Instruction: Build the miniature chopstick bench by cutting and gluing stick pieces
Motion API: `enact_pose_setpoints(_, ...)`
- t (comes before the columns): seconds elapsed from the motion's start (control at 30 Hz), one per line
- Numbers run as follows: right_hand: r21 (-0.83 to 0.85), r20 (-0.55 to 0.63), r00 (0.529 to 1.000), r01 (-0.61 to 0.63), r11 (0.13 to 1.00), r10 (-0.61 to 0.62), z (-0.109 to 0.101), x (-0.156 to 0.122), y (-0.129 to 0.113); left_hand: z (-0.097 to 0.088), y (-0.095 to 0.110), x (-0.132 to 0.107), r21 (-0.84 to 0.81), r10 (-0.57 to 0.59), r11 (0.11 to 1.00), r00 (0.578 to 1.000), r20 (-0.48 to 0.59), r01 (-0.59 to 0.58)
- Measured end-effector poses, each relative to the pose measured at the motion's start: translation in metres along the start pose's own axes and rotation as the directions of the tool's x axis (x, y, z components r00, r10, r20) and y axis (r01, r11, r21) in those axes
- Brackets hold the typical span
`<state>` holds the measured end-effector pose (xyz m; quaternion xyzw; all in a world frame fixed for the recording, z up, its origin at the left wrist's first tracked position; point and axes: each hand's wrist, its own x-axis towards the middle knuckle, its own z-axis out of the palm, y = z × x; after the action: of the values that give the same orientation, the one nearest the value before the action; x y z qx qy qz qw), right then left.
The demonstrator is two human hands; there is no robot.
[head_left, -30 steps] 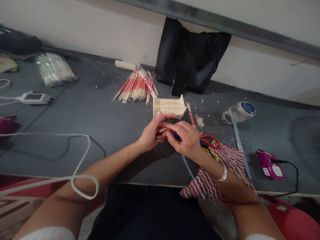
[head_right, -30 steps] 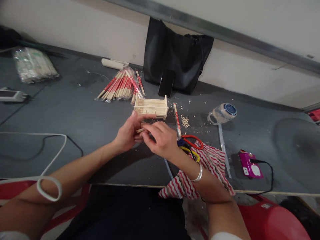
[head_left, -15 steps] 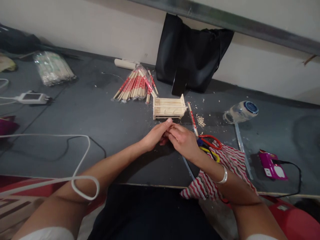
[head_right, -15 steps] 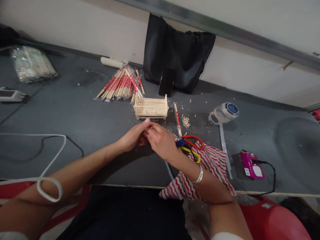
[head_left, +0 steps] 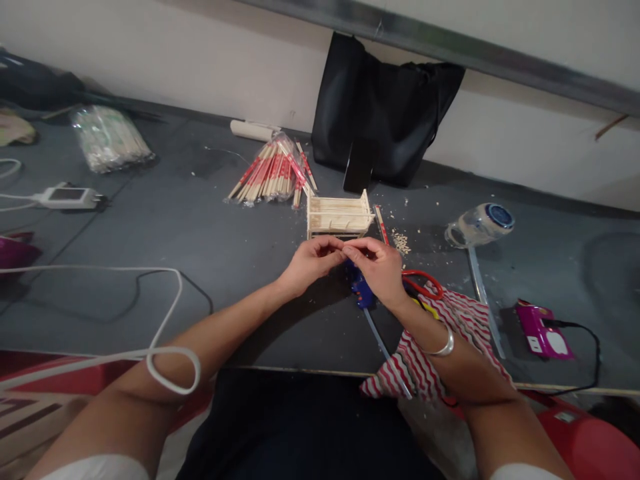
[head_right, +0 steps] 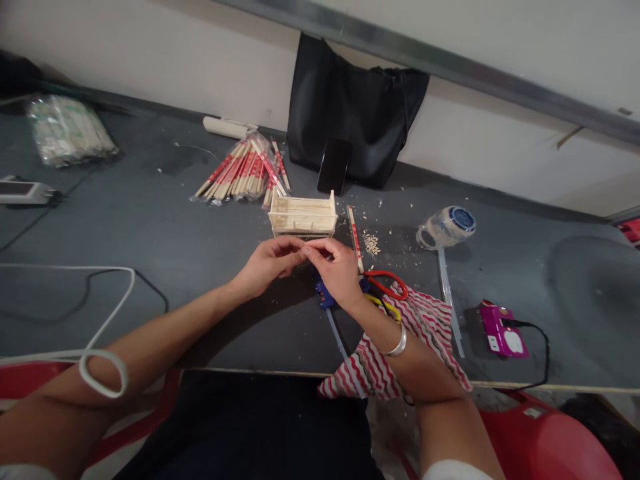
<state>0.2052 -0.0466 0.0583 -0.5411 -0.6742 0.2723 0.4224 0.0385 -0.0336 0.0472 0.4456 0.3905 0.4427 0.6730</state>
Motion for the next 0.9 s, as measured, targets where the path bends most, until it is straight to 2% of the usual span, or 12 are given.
enact_pose_setpoints(0.1, 0.085, 0.046, 0.997, -0.069, 0.994, 0.065, 0.002, 0.001, 0.001, -0.001, 0.0, 0.0, 0.08, 0.045, 0.996, 0.999, 0.021, -0.046)
enact_pose_setpoints(0.2, 0.111, 0.102, 0.992, -0.082, 0.99, 0.07, 0.0, 0.003, 0.001, -0.004, 0.001, 0.002, 0.127, 0.038, 0.991, 0.997, 0.065, -0.046)
enact_pose_setpoints(0.27, 0.066, 0.168, 0.985, -0.061, 0.996, 0.05, -0.007, 0.006, -0.001, -0.005, 0.0, 0.003, 0.112, 0.022, 0.993, 0.996, 0.088, -0.032)
enact_pose_setpoints(0.37, -0.133, 0.304, 0.951, -0.005, 0.991, 0.046, -0.027, 0.008, -0.005, -0.005, -0.003, 0.004, 0.029, -0.014, 1.0, 0.994, 0.105, 0.011)
enact_pose_setpoints(0.43, -0.324, 0.409, 0.911, 0.089, 0.942, 0.055, -0.044, 0.006, -0.007, -0.005, -0.005, 0.005, -0.028, -0.058, 0.998, 0.992, 0.113, 0.062)
enact_pose_setpoints(0.5, -0.477, 0.498, 0.866, 0.226, 0.85, 0.049, -0.058, 0.002, -0.008, -0.005, -0.007, 0.006, -0.068, -0.093, 0.992, 0.989, 0.119, 0.102)
enact_pose_setpoints(0.6, -0.579, 0.621, 0.779, 0.376, 0.723, 0.092, -0.068, -0.009, -0.009, -0.005, -0.007, 0.006, -0.103, -0.098, 0.989, 0.989, 0.108, 0.109)
enact_pose_setpoints(0.67, -0.609, 0.663, 0.735, 0.421, 0.672, 0.141, -0.068, -0.015, -0.01, -0.005, -0.007, 0.007, -0.109, -0.097, 0.988, 0.99, 0.1, 0.108)
enact_pose_setpoints(0.8, -0.657, 0.642, 0.75, 0.433, 0.617, 0.157, -0.06, -0.022, -0.014, -0.005, -0.007, 0.007, -0.1, -0.108, 0.988, 0.991, 0.077, 0.115)
enact_pose_setpoints(0.9, -0.649, 0.654, 0.739, 0.441, 0.619, 0.16, -0.053, -0.02, -0.017, -0.005, -0.006, 0.007, -0.124, -0.111, 0.986, 0.993, 0.034, 0.114)
